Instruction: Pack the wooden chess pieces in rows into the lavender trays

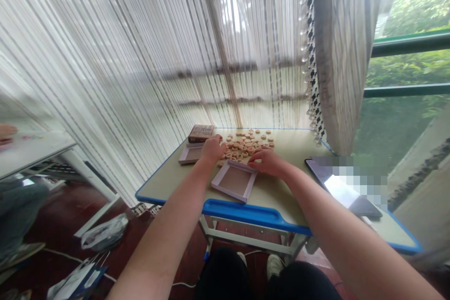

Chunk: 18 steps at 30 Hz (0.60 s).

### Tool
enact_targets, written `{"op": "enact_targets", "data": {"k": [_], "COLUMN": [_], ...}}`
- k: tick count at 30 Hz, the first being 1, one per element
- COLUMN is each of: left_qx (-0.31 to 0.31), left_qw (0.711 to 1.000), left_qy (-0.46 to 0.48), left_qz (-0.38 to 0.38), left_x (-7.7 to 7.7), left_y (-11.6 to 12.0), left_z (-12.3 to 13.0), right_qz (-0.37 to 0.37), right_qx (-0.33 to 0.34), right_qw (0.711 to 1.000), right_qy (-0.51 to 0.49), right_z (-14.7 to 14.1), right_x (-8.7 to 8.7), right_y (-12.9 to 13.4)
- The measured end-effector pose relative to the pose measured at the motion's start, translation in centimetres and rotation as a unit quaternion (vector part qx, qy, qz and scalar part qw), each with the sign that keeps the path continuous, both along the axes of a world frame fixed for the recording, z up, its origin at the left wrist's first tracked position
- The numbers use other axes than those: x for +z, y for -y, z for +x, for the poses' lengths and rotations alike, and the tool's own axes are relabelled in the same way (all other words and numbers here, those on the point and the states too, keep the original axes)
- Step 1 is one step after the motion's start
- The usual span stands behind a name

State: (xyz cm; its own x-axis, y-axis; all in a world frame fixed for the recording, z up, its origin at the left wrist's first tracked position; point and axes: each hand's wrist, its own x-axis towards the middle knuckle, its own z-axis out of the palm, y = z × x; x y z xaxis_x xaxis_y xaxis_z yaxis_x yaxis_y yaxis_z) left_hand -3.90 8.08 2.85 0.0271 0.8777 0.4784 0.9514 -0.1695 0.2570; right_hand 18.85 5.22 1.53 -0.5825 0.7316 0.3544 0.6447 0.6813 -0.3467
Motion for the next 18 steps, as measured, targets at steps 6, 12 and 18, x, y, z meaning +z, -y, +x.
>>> {"op": "enact_targets", "data": {"k": [6,12,18], "left_qx": [-0.094,-0.151,-0.165], "left_qw": [0.984,0.977,0.959], "left_qy": [-0.084,-0.05,0.034], "left_qz": [-0.123,-0.141,-0.227], "left_x": [0.8,1.2,0.8], "left_y": [0.8,1.3,1.5], "left_z": [-0.8,-1.1,-1.1], "right_qz": [-0.084,-0.13,-0.097], "right_qx": [-0.014,-0.045,-0.048], "right_qw": [0.996,0.99,0.993], "right_qy": [-0.005,0.008,-0.039], "right_z": [-0.6,-0.6,-0.7], "right_x": [0.5,1.2,1.0], "right_y": [1.1,2.3,2.1]}}
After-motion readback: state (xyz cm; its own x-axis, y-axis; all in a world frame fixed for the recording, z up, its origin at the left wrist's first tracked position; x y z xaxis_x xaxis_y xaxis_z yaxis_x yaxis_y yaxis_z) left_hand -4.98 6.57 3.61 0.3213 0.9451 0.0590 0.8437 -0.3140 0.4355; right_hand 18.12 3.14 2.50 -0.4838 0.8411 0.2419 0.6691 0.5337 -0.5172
